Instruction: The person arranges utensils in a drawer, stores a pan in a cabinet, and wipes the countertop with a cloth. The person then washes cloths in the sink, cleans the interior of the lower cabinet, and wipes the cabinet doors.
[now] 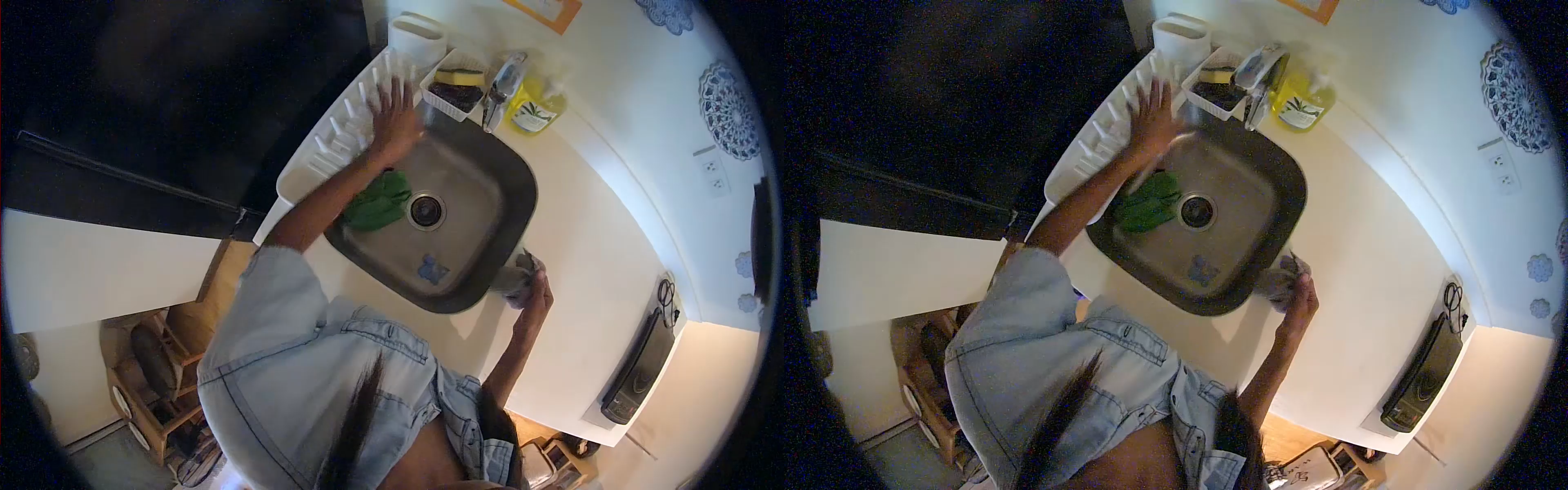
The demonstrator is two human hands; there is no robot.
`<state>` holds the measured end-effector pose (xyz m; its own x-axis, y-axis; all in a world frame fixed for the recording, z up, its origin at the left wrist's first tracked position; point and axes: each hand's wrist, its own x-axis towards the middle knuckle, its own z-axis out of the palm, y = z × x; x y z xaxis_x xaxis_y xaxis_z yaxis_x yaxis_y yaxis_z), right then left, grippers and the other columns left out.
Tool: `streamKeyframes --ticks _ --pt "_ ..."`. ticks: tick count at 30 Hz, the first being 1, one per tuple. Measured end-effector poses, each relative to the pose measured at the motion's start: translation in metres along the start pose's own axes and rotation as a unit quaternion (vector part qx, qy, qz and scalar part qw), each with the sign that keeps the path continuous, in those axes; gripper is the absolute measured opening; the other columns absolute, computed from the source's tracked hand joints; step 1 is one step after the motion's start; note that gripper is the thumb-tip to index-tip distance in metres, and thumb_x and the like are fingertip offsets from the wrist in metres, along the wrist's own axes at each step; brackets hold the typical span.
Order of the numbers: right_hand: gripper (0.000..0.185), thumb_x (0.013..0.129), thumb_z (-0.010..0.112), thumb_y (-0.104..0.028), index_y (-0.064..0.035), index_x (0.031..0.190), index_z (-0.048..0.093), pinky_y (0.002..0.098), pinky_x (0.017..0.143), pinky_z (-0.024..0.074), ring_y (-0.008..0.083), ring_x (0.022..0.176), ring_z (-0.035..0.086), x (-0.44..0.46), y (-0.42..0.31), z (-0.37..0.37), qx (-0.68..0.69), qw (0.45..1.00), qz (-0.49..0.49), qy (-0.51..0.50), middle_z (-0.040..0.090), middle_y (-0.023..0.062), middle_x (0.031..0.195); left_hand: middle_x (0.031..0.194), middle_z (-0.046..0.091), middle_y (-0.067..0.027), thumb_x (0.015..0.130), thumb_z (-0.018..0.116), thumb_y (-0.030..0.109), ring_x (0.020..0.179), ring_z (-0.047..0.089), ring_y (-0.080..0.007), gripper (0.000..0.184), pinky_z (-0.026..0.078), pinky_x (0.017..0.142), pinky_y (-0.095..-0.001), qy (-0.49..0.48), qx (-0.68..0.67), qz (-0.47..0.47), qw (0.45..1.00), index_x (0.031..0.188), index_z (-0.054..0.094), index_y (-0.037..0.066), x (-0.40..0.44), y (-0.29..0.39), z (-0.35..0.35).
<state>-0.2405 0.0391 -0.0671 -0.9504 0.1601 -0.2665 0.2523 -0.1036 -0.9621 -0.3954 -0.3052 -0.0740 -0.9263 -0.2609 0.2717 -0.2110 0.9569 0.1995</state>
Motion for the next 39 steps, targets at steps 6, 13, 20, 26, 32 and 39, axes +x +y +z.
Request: streamKeyframes --ticks 6,13,20,26,32,39 --pt "0.045 0.087 0.049 -0.036 0.0028 0.109 0.056 0.0315 0.084 0.0429 0.0184 0.094 0.056 -0.003 -0.009 0.006 -0.031 0.999 -0.011 -0.006 0.060 0.0105 0.101 0.142 0.018 -0.0085 0.083 0.051 0.030 0.129 0.019 -0.0321 0.059 0.019 0.099 -0.0567 0.068 0.164 0.164 0.970 0.134 0.028 0.013 -0.045 -0.074 0.037" --pt "0.050 0.088 0.048 -0.033 0.0092 0.114 0.049 0.0324 0.092 0.0378 0.0204 0.104 0.051 -0.010 -0.057 -0.016 0.018 0.997 -0.057 -0.046 0.055 0.0148 0.110 0.138 0.025 -0.0088 0.081 0.054 0.024 0.128 0.020 -0.0325 0.054 0.020 0.099 -0.0560 0.067 0.058 0.182 0.979 0.130 0.035 0.010 -0.049 -0.050 0.007" --pt "0.070 0.087 0.043 -0.044 0.0121 0.126 0.028 0.0425 0.101 0.0253 0.0376 0.122 0.029 0.044 0.029 -0.091 -0.442 0.832 -0.127 0.310 0.031 0.0278 0.131 0.135 0.031 -0.0090 0.079 0.057 0.023 0.127 0.025 -0.0309 0.055 0.020 0.099 -0.0563 0.071 -0.023 0.215 0.974 0.129 0.036 0.012 -0.072 -0.022 -0.005" --pt "0.057 0.090 0.037 -0.039 0.0020 0.129 0.031 0.0453 0.104 0.0149 0.0306 0.131 0.014 0.109 0.039 -0.040 -0.619 0.716 -0.227 0.231 0.018 0.0187 0.140 0.133 0.035 -0.0086 0.078 0.059 0.019 0.125 0.030 -0.0262 0.058 0.023 0.102 -0.0456 -0.020 -0.167 0.242 0.956 0.131 0.034 0.012 -0.065 0.011 -0.016" --pt "0.058 0.084 0.045 -0.037 -0.0014 0.127 0.033 0.0494 0.100 0.0216 0.0387 0.128 0.017 0.292 0.021 -0.003 -0.575 0.740 -0.306 0.169 0.023 0.0218 0.137 0.135 0.026 -0.0215 0.070 0.069 0.016 0.126 0.025 -0.0355 0.084 0.020 0.104 -0.0422 -0.030 -0.422 0.268 0.866 0.136 0.018 0.006 -0.008 0.121 -0.039" --pt "0.067 0.079 0.047 -0.030 0.0104 0.128 0.025 0.0503 0.103 0.0158 0.0410 0.126 0.020 0.277 0.015 0.037 -0.566 0.724 -0.198 0.341 0.025 0.0284 0.134 0.116 0.049 -0.0205 0.055 0.080 0.032 0.104 0.050 -0.0301 0.080 0.040 0.087 -0.0390 0.055 -0.380 0.175 0.906 0.118 0.044 0.000 0.129 0.195 0.049"
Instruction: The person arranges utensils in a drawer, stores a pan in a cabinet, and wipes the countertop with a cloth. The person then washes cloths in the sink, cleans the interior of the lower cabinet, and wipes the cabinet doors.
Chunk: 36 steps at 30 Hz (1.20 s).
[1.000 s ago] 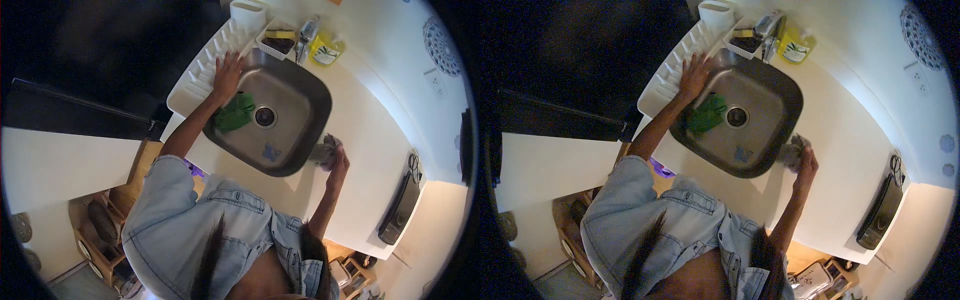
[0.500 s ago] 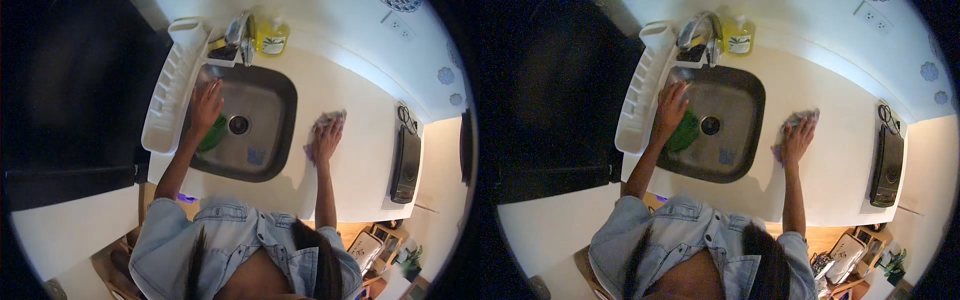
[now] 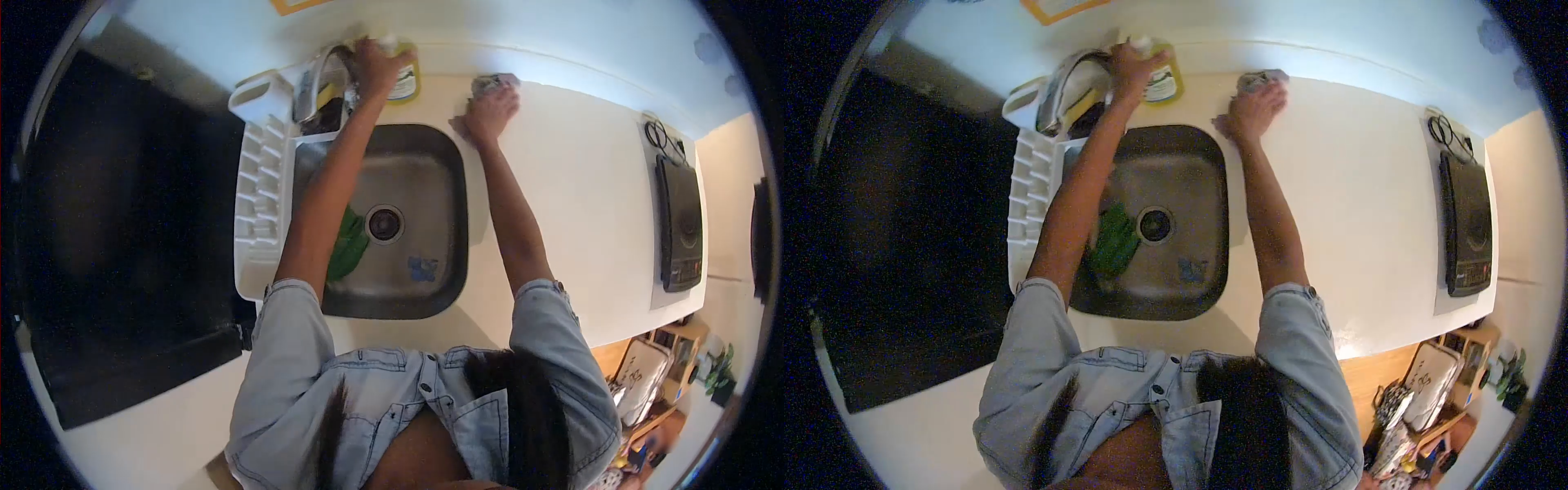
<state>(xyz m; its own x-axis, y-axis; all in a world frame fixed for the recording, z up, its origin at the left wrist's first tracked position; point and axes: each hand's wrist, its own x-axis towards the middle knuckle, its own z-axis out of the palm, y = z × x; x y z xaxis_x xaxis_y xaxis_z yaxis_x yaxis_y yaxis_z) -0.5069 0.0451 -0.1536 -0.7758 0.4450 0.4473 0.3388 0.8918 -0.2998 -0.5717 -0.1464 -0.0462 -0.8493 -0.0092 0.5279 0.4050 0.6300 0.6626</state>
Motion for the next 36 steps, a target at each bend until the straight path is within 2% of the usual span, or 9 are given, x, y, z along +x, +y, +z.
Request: streamKeyframes --ticks 3,9,13,21,24,28,32,35,36 --pt "0.067 0.077 0.049 -0.031 0.0108 0.126 0.028 0.0514 0.102 0.0180 0.0403 0.124 0.024 -0.002 -0.010 0.011 0.003 0.997 -0.071 -0.014 0.029 0.0275 0.131 0.094 0.061 -0.0122 0.057 0.080 0.030 0.082 0.058 -0.0227 0.058 0.046 0.073 -0.0366 -0.026 -0.169 -0.131 0.977 0.100 0.056 0.001 -0.002 0.013 -0.011" --pt "0.058 0.078 0.051 -0.036 -0.0007 0.123 0.040 0.0573 0.099 0.0190 0.0373 0.120 0.032 -0.026 -0.078 0.000 0.088 0.976 -0.193 -0.043 0.041 0.0220 0.123 0.083 0.062 -0.0146 0.059 0.076 0.032 0.076 0.059 -0.0288 0.046 0.044 0.074 -0.0364 0.005 -0.214 0.015 0.977 0.086 0.060 -0.001 -0.013 0.040 -0.016" --pt "0.052 0.078 0.053 -0.030 -0.0076 0.123 0.042 0.0566 0.098 0.0217 0.0298 0.118 0.037 -0.049 -0.116 0.019 0.118 0.953 -0.277 -0.043 0.044 0.0127 0.121 0.079 0.064 -0.0117 0.060 0.077 0.037 0.068 0.061 -0.0230 0.051 0.048 0.068 -0.0349 0.076 0.021 0.167 0.983 0.087 0.059 -0.002 0.009 0.048 -0.023" --pt "0.024 0.068 0.062 -0.017 -0.0076 0.090 0.059 0.0474 0.090 0.0323 0.0263 0.100 0.049 -0.104 -0.102 -0.011 0.333 0.845 -0.408 -0.092 0.056 0.0088 0.095 0.078 0.064 -0.0112 0.054 0.080 0.034 0.071 0.061 -0.0269 0.049 0.047 0.069 -0.0352 -0.040 -0.046 0.005 0.998 0.084 0.060 0.001 0.021 0.036 -0.012" --pt "0.021 0.070 0.061 -0.017 -0.0053 0.087 0.059 0.0452 0.083 0.0364 0.0295 0.091 0.051 -0.094 -0.103 -0.047 0.328 0.915 -0.218 -0.090 0.056 0.0120 0.090 0.078 0.064 -0.0115 0.053 0.080 0.035 0.072 0.061 -0.0262 0.053 0.047 0.069 -0.0345 -0.036 -0.104 -0.004 0.994 0.086 0.060 0.000 0.017 0.016 -0.008" --pt "0.022 0.079 0.056 -0.020 0.0008 0.084 0.058 0.0374 0.067 0.0444 0.0290 0.073 0.055 -0.056 -0.067 -0.061 0.427 0.900 0.004 -0.090 0.058 0.0145 0.077 0.083 0.063 -0.0147 0.052 0.080 0.039 0.076 0.062 -0.0262 0.064 0.047 0.070 -0.0347 -0.032 -0.115 0.001 0.993 0.096 0.060 -0.003 0.026 -0.026 -0.008" --pt "0.031 0.079 0.057 -0.030 -0.0030 0.094 0.060 0.0420 0.078 0.0425 0.0314 0.089 0.056 -0.011 0.029 -0.097 0.481 0.864 0.121 -0.091 0.058 0.0202 0.095 0.090 0.061 -0.0175 0.053 0.078 0.046 0.083 0.060 -0.0286 0.073 0.046 0.073 -0.0366 0.024 0.018 0.007 1.000 0.104 0.058 -0.002 0.020 -0.010 -0.010" --pt "0.048 0.076 0.058 -0.035 -0.0074 0.115 0.050 0.0472 0.088 0.0341 0.0339 0.114 0.041 0.013 0.086 -0.034 0.282 0.955 0.003 0.090 0.044 0.0166 0.124 0.094 0.060 -0.0194 0.055 0.075 0.050 0.088 0.058 -0.0315 0.074 0.045 0.077 -0.0385 -0.009 0.050 -0.019 0.999 0.106 0.056 -0.001 0.014 0.001 -0.012" --pt "0.045 0.076 0.057 -0.030 -0.0053 0.114 0.051 0.0477 0.091 0.0319 0.0343 0.117 0.038 0.000 0.082 -0.036 0.095 0.992 -0.083 -0.017 0.043 0.0187 0.125 0.092 0.059 -0.0195 0.056 0.075 0.048 0.087 0.058 -0.0328 0.072 0.045 0.076 -0.0394 0.012 0.035 -0.007 0.999 0.106 0.057 0.000 0.012 0.001 -0.009"
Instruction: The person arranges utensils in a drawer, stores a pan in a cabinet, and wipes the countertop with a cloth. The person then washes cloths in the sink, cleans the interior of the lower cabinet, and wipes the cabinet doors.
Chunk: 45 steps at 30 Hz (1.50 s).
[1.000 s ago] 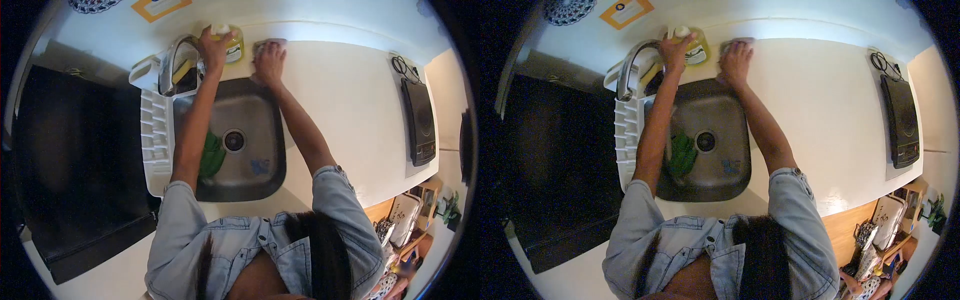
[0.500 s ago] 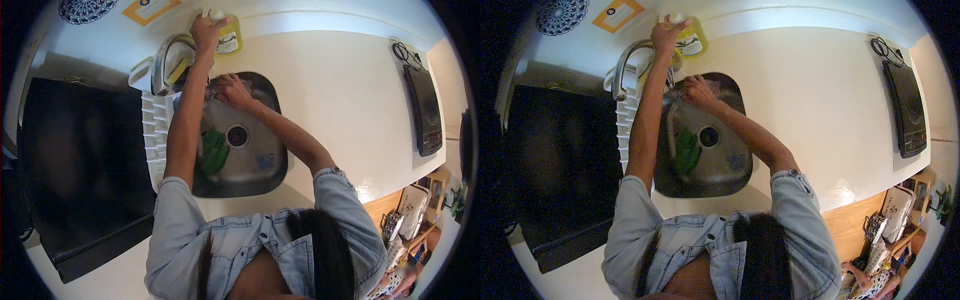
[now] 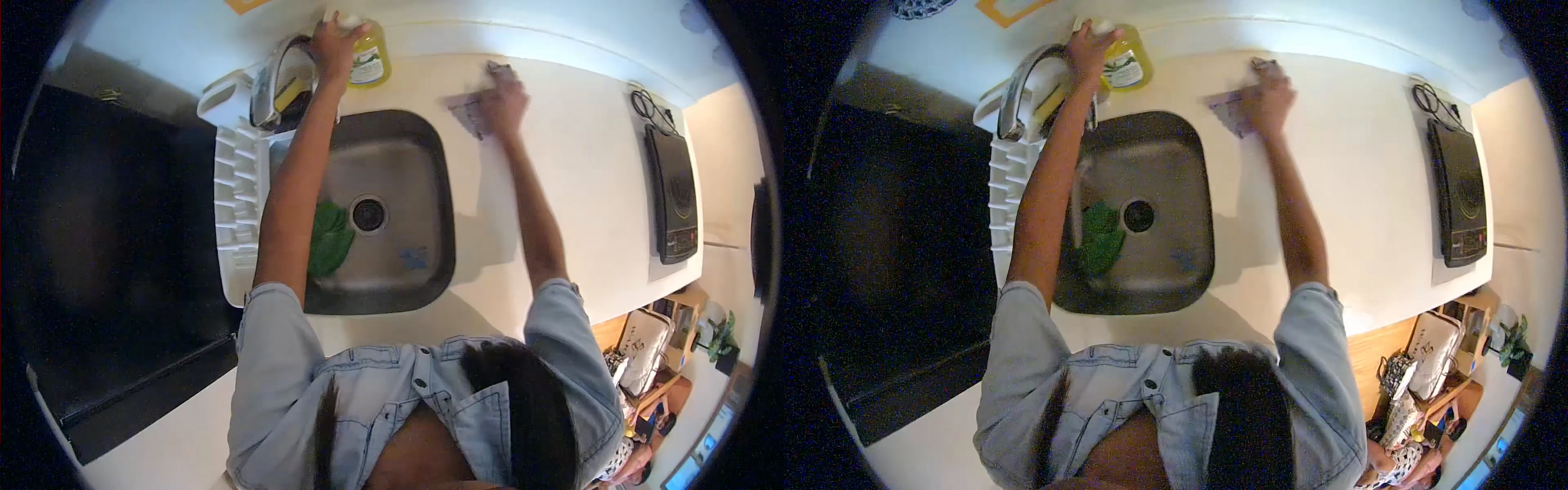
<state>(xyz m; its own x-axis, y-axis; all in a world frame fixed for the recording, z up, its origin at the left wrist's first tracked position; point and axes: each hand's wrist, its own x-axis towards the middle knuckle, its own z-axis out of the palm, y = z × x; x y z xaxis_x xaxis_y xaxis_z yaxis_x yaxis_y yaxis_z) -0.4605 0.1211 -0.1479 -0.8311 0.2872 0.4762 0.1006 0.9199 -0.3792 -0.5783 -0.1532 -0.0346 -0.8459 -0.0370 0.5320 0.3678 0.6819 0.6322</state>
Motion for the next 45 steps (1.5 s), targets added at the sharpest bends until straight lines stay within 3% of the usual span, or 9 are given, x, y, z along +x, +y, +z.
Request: streamKeyframes --ticks 6,10,18,20,22,26,32,38,45 --pt "0.037 0.072 0.053 0.000 -0.0089 0.107 0.059 0.0350 0.093 0.0380 0.0263 0.107 0.049 -0.064 -0.086 -0.012 0.345 0.906 -0.195 -0.147 0.056 0.0114 0.112 0.110 0.050 -0.0228 0.066 0.069 0.045 0.104 0.048 -0.0363 0.076 0.039 0.087 -0.0414 0.034 0.064 0.024 0.997 0.120 0.041 -0.001 -0.018 0.013 -0.006" --pt "0.036 0.078 0.046 0.001 -0.0053 0.112 0.057 0.0280 0.082 0.0446 0.0142 0.094 0.054 -0.118 -0.054 -0.111 0.678 0.683 0.172 -0.212 0.058 0.0067 0.105 0.120 0.046 -0.0222 0.069 0.068 0.041 0.113 0.042 -0.0353 0.080 0.034 0.095 -0.0397 0.025 0.031 0.109 0.993 0.126 0.033 -0.002 -0.064 0.030 -0.048" --pt "0.051 0.087 0.048 -0.028 -0.0030 0.130 0.035 0.0361 0.092 0.0368 0.0240 0.112 0.045 -0.224 0.212 -0.267 0.145 0.960 0.239 0.016 0.046 0.0166 0.124 0.114 0.054 -0.0114 0.076 0.066 0.024 0.108 0.049 -0.0236 0.049 0.035 0.094 -0.0331 -0.098 -0.042 -0.133 0.985 0.118 0.049 0.005 -0.248 0.012 -0.177" --pt "0.049 0.084 0.050 -0.039 -0.0050 0.119 0.049 0.0432 0.095 0.0347 0.0344 0.111 0.044 -0.214 0.232 -0.245 -0.264 0.960 -0.093 -0.013 0.051 0.0176 0.117 0.111 0.056 -0.0105 0.077 0.064 0.023 0.105 0.051 -0.0232 0.043 0.036 0.092 -0.0329 -0.087 -0.062 -0.187 0.977 0.114 0.053 0.006 -0.290 0.012 -0.197" --pt "0.040 0.080 0.057 -0.024 -0.0074 0.116 0.051 0.0365 0.092 0.0382 0.0315 0.107 0.047 -0.172 0.207 -0.205 -0.239 0.953 0.173 0.063 0.051 0.0144 0.116 0.108 0.057 -0.0110 0.078 0.062 0.024 0.103 0.053 -0.0238 0.037 0.038 0.090 -0.0326 -0.076 -0.043 -0.194 0.977 0.110 0.055 0.007 -0.323 0.030 -0.204" --pt "0.049 0.067 0.067 -0.038 -0.0193 0.111 0.057 0.0369 0.094 0.0357 0.0197 0.106 0.050 -0.070 0.160 -0.123 -0.215 0.964 -0.145 0.063 0.055 -0.0014 0.116 0.105 0.060 -0.0095 0.079 0.062 0.023 0.100 0.054 -0.0213 0.030 0.039 0.089 -0.0323 -0.123 -0.024 -0.175 0.976 0.104 0.060 0.007 -0.373 0.094 -0.201" --pt "0.039 0.064 0.067 -0.007 -0.0104 0.102 0.060 0.0373 0.095 0.0352 0.0277 0.108 0.049 -0.095 -0.051 -0.045 0.144 0.974 -0.172 -0.041 0.056 0.0085 0.114 0.098 0.059 -0.0114 0.080 0.058 0.025 0.091 0.055 -0.0280 0.026 0.042 0.082 -0.0363 -0.150 -0.028 -0.176 0.973 0.099 0.060 0.007 -0.400 0.142 -0.182" --pt "0.038 0.081 0.038 -0.001 -0.0029 0.117 0.051 0.0261 0.068 0.0508 0.0171 0.087 0.058 -0.148 0.028 -0.195 0.636 0.707 0.148 -0.271 0.057 0.0103 0.108 0.095 0.062 -0.0103 0.079 0.059 0.008 0.088 0.059 -0.0196 0.020 0.045 0.077 -0.0296 0.034 0.004 -0.228 0.973 0.098 0.061 0.004 -0.433 0.106 -0.243" --pt "0.043 0.086 0.050 -0.027 -0.0013 0.120 0.046 0.0385 0.098 0.0295 0.0299 0.117 0.038 -0.200 0.245 -0.242 0.098 0.979 -0.097 -0.151 0.044 0.0161 0.125 0.094 0.063 -0.0089 0.080 0.056 0.005 0.087 0.059 -0.0155 0.018 0.046 0.078 -0.0278 0.074 0.066 -0.284 0.954 0.098 0.062 0.003 -0.481 0.061 -0.311"
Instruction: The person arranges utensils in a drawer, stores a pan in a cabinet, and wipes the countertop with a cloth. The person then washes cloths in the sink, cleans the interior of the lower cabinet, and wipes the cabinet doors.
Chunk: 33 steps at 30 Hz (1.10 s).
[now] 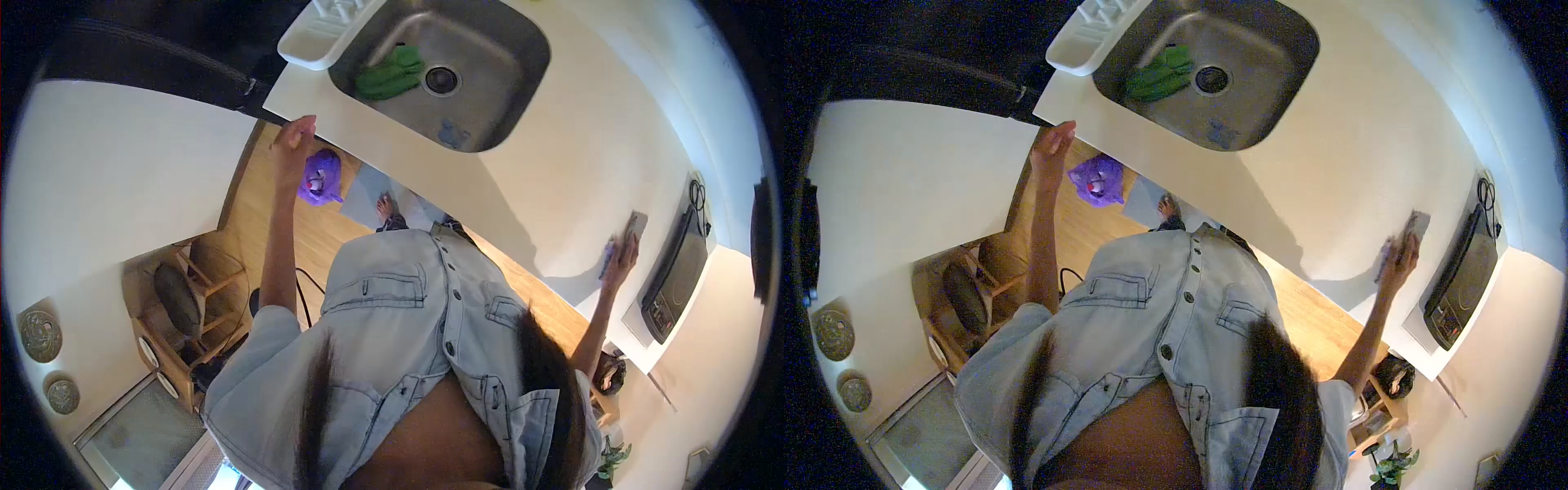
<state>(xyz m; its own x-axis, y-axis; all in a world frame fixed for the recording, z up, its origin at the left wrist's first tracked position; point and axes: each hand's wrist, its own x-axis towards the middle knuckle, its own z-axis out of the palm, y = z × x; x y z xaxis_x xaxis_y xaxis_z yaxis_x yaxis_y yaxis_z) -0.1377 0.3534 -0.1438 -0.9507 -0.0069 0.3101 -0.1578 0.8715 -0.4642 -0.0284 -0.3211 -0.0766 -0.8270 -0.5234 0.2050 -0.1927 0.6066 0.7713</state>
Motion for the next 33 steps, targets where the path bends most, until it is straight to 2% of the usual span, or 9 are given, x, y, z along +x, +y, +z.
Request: streamKeyframes --ticks 3,6,12,17,22,28,29,31,33 --pt "0.039 0.085 0.052 -0.025 -0.0040 0.117 0.049 0.0420 0.100 0.0266 0.0335 0.118 0.037 -0.015 -0.105 0.045 0.030 0.989 -0.147 0.003 0.047 0.0174 0.121 0.094 0.063 -0.0086 0.080 0.056 0.003 0.087 0.060 -0.0160 0.018 0.046 0.078 -0.0283 -0.030 0.020 -0.011 0.999 0.097 0.062 0.002 -0.011 -0.017 -0.032" --pt "0.036 0.071 0.050 0.007 -0.0061 0.103 0.058 0.0406 0.095 0.0348 0.0314 0.110 0.046 -0.026 -0.218 0.093 0.216 0.959 -0.177 -0.055 0.055 0.0118 0.112 0.093 0.063 -0.0078 0.079 0.056 0.001 0.088 0.060 -0.0155 0.019 0.047 0.077 -0.0271 -0.011 0.016 -0.012 1.000 0.097 0.062 0.003 -0.020 -0.056 -0.063" --pt "0.037 0.068 0.057 0.005 -0.0123 0.100 0.062 0.0373 0.092 0.0390 0.0269 0.109 0.048 -0.013 -0.405 0.177 0.223 0.872 -0.361 -0.244 0.055 0.0055 0.114 0.093 0.063 -0.0081 0.078 0.058 0.003 0.087 0.060 -0.0155 0.020 0.048 0.075 -0.0272 -0.040 -0.027 0.022 0.999 0.098 0.062 0.006 -0.007 -0.093 -0.094" --pt "0.037 0.072 0.056 -0.003 -0.0148 0.108 0.058 0.0373 0.096 0.0342 0.0234 0.112 0.045 0.009 -0.537 0.274 0.261 0.797 -0.489 -0.241 0.052 0.0041 0.116 0.097 0.062 -0.0088 0.079 0.058 0.008 0.091 0.058 -0.0183 0.020 0.045 0.080 -0.0290 -0.107 -0.022 0.061 0.992 0.098 0.061 0.005 0.031 -0.062 -0.078" --pt "0.036 0.074 0.052 -0.007 -0.0152 0.108 0.057 0.0380 0.098 0.0325 0.0275 0.110 0.045 0.030 -0.588 0.336 0.263 0.849 -0.435 -0.145 0.049 0.0050 0.121 0.098 0.062 -0.0089 0.079 0.057 0.010 0.092 0.058 -0.0215 0.019 0.044 0.081 -0.0312 -0.095 -0.036 0.118 0.988 0.098 0.061 0.005 0.066 -0.039 -0.055" --pt "0.033 0.074 0.052 -0.003 -0.0100 0.106 0.056 0.0381 0.082 0.0467 0.0306 0.097 0.053 0.046 -0.471 0.292 0.131 0.923 -0.314 -0.178 0.053 0.0103 0.115 0.099 0.061 -0.0100 0.078 0.057 0.005 0.093 0.058 -0.0246 0.021 0.044 0.081 -0.0323 -0.071 -0.002 0.086 0.994 0.098 0.061 0.007 0.066 -0.054 -0.057" --pt "0.030 0.075 0.052 -0.003 -0.0094 0.104 0.057 0.0367 0.079 0.0475 0.0293 0.091 0.056 0.067 -0.442 0.298 0.202 0.935 -0.182 -0.226 0.056 0.0105 0.108 0.099 0.060 -0.0103 0.078 0.057 0.005 0.094 0.057 -0.0248 0.022 0.044 0.082 -0.0325 -0.077 -0.017 0.081 0.994 0.099 0.060 0.007 0.067 -0.051 -0.048" --pt "0.024 0.076 0.052 -0.004 -0.0085 0.098 0.060 0.0346 0.074 0.0482 0.0261 0.081 0.059 0.114 -0.420 0.299 0.388 0.870 0.026 -0.303 0.061 0.0101 0.097 0.101 0.060 -0.0108 0.077 0.057 0.005 0.095 0.057 -0.0253 0.023 0.043 0.083 -0.0330 -0.090 -0.044 0.071 0.992 0.100 0.060 0.007 0.073 -0.041 -0.030" --pt "0.017 0.078 0.053 -0.004 -0.0076 0.092 0.062 0.0333 0.071 0.0481 0.0223 0.075 0.060 0.159 -0.423 0.283 0.598 0.700 0.163 -0.355 0.063 0.0086 0.089 0.100 0.058 -0.0121 0.074 0.062 0.009 0.097 0.055 -0.0267 0.038 0.042 0.086 -0.0336 -0.066 -0.064 0.154 0.984 0.111 0.054 0.009 0.091 -0.010 0.002"
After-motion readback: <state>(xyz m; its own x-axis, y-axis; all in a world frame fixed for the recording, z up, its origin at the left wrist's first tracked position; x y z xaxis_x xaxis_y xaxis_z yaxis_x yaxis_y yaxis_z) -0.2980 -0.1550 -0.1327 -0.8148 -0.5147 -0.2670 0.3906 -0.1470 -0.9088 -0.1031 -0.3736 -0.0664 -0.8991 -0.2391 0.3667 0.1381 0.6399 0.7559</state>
